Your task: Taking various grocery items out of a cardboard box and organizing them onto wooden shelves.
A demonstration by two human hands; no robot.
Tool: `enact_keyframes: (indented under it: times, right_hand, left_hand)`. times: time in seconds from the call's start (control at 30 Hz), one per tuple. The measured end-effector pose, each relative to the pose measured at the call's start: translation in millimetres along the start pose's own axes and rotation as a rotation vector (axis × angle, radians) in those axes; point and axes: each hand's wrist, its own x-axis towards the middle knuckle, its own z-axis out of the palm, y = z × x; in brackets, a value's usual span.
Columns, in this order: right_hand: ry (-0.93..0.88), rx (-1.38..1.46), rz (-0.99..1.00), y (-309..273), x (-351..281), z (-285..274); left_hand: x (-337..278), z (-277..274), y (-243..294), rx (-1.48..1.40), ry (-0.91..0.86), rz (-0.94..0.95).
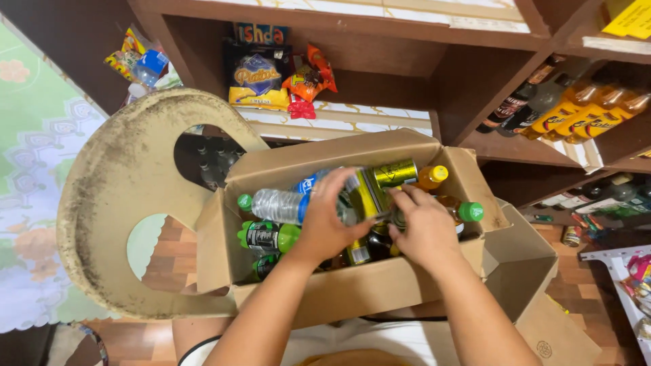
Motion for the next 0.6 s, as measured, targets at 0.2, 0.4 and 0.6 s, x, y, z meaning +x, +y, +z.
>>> enact_keyframes:
  times: [0.2,0.4,0.6]
  right_hand:
    - [0.076,0.292,0.069,-2,-1,-6]
    - [0.235,0.422,0.072,8,-3,2]
    - [0.238,0.452,0.014,-6,-5,1]
  left_hand:
    - [-28,-61,-9,-0.582,0.234,-0.284]
    - [-70,-102,-19,0.12,0.138,-0.238]
    - [-73,-110,-1,0.33,-0.152,-0.464]
